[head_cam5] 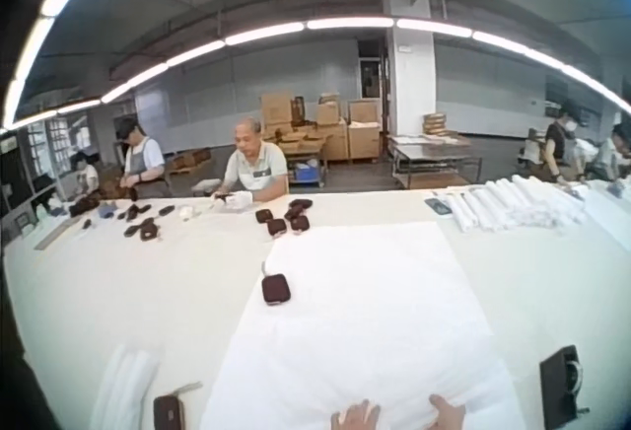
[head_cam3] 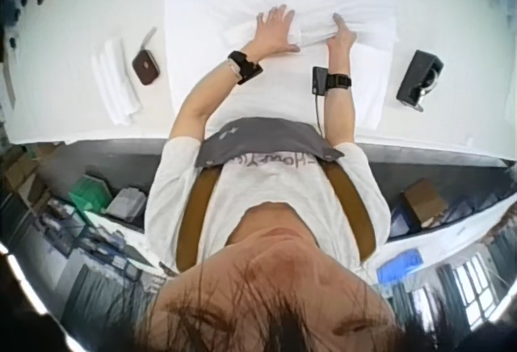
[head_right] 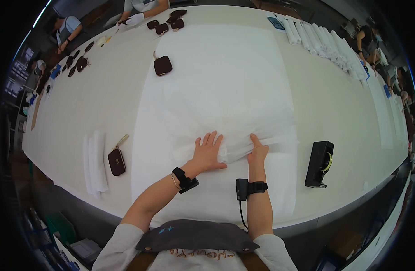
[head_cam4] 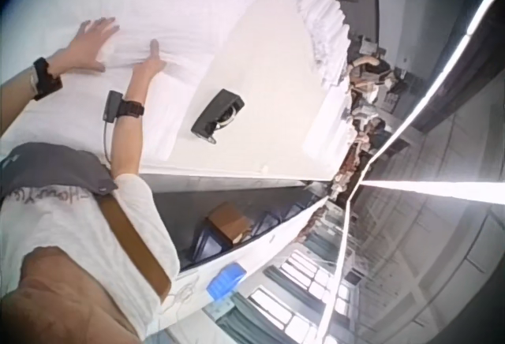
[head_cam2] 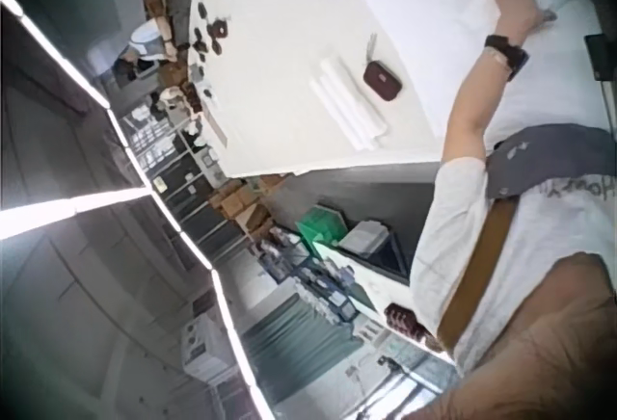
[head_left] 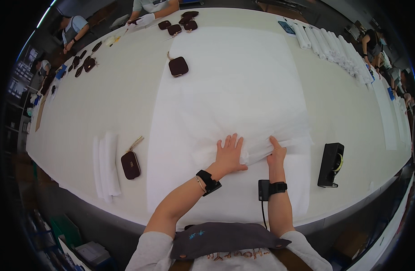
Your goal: The person wraps a small dark pouch in white tissue paper on a large table. They fold the paper around the pouch, smooth the edges, and roll the package into a tight cylinder. The person then secures the rolled package with a strip of tape.
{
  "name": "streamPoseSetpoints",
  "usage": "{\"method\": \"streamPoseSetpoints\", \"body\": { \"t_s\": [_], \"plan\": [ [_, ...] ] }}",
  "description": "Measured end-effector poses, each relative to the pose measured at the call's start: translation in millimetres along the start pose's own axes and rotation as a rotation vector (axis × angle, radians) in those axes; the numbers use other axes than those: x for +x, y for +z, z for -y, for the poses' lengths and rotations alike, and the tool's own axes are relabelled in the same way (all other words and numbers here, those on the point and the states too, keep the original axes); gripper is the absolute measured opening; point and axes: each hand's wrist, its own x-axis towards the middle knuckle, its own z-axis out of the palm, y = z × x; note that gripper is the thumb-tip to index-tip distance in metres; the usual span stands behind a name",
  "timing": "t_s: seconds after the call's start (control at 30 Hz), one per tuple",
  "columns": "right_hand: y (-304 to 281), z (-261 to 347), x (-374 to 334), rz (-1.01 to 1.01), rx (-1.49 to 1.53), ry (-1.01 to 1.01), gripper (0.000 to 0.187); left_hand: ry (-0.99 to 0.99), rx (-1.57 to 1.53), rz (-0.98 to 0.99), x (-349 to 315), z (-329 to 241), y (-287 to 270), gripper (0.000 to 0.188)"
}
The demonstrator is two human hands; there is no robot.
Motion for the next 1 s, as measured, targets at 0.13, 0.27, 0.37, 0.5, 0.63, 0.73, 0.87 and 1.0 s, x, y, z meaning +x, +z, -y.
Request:
{"method": "streamPoseSetpoints", "body": {
  "t_s": [0.13, 0.27, 0.37, 0.5, 0.63, 0.73, 0.87, 1.0],
  "plan": [
    [-5.5, -3.3, -50.1, 0.019, -0.185, -0.357, 0.046, 0.165, -0.042, -0.093, -0.9, 3.1, 25.3, 0.1],
    [-12.0, -5.0, -71.3, 0.466, -0.952, -0.823, 0.033, 0.148, -0.097, 0.001, -3.3, 3.9, 31.6, 0.082],
    [43.5, 3.9, -98.8, 0.803, -1.245, -1.054, 0.051, 0.23, -0.068, 0.196, -6.0, 37.4, 79.8, 0.048],
    [29.0, -11.0, -83.0, 0.972, -1.271, -1.023, 0.053, 0.185, -0.417, 0.216, -33.8, 22.1, 10.3, 0.06],
    [-19.9, -21.9, -80.4, 0.856, -1.021, -0.685, 0.046, 0.246, -0.251, -0.057, -44.3, 33.2, 82.1, 0.074],
    [-79.3, -17.8, -73.1, 0.366, -0.527, -0.32, 0.044, 0.282, 0.076, 0.064, -57.4, 8.8, 28.8, 0.08],
    [-129.1, -10.1, -78.8, 0.113, 0.078, 0.064, 0.049, 0.309, -0.017, -0.022, -72.9, 10.6, 38.3, 0.078],
    [-135.7, 17.3, -90.9, 0.148, 0.177, 0.192, 0.059, 0.21, 0.045, 0.164, -65.7, -7.5, 14.0, 0.079]
  ]
}}
